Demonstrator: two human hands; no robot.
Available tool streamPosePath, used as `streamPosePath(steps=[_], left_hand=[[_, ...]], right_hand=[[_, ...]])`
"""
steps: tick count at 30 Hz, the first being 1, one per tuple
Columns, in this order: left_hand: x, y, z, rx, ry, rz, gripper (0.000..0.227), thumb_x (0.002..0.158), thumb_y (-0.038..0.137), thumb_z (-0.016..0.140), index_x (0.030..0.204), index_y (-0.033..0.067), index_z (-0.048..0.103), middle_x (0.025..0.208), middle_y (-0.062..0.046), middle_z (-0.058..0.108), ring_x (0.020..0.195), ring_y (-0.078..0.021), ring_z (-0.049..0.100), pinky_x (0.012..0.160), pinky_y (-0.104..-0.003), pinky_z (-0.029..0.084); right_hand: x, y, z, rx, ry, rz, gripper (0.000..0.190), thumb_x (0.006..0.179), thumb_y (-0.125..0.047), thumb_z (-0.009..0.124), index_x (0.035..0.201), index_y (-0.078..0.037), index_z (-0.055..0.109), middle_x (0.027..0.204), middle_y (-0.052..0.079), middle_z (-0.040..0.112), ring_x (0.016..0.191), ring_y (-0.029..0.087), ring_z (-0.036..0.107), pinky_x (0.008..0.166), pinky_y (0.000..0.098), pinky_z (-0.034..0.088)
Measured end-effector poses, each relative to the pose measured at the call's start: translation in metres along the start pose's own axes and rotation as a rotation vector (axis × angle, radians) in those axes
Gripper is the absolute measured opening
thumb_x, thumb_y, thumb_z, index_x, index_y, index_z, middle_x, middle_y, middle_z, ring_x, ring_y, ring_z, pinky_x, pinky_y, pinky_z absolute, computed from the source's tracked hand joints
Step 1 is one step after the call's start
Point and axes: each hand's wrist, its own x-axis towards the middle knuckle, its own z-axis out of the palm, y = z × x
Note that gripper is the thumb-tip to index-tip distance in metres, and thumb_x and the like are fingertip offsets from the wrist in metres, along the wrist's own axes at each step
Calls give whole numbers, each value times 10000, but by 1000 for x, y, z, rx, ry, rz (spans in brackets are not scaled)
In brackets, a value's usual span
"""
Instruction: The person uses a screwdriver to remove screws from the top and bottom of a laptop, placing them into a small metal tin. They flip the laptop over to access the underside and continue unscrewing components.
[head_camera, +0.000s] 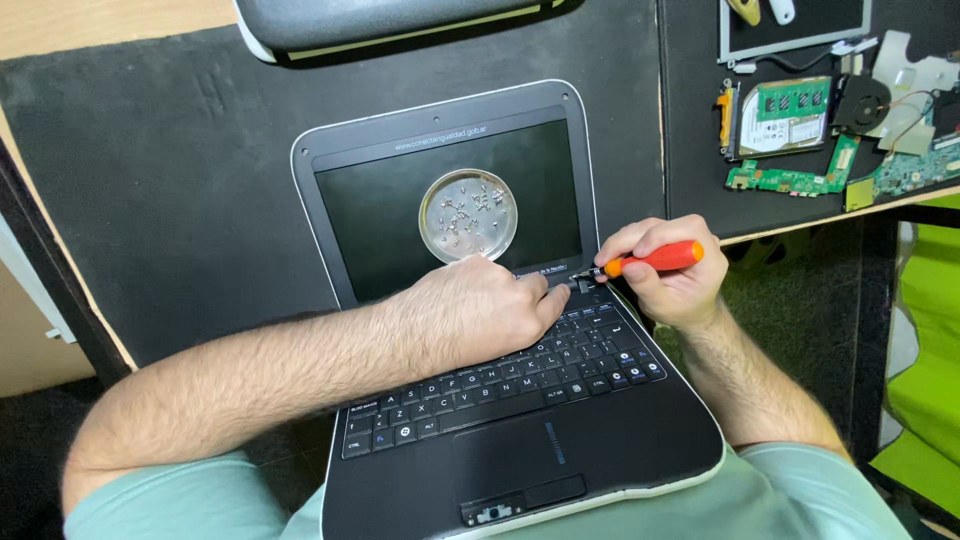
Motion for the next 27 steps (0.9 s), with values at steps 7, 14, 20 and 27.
streamPosePath(steps=[7,14,20,27], left_hand=[[4,-4,-11,3,-34,-27,340,1044,11,763,1380,10,813,950,-136,856,727,-351,899,596,-482,731],[4,-5,-1,49,-23,-19,371,1040,1,762,1410,16,793,921,-140,834,724,-338,898,599,-478,731],[7,-3,2,0,21,-15,353,1058,-4,728,1406,12,787,921,-149,835,718,-373,893,605,-511,724],[13,-3,17,54,-103,-31,298,1061,23,796,1352,77,760,839,-48,770,559,-321,792,422,-543,624]], right_hand=[[6,0,-1,-36,-58,-29,279,1184,-144,809,1092,-15,580,864,259,849,591,275,739,616,392,646],[7,-4,0,-55,-105,-46,255,1158,-100,828,1068,-11,607,881,253,872,594,290,758,631,429,666],[41,-56,-10,-334,-327,-11,179,1055,-100,947,1066,-82,769,992,138,903,771,343,850,723,474,699],[93,-123,-10,-852,-964,45,270,1119,-220,818,1228,-10,689,1335,178,747,980,342,814,891,510,722]])
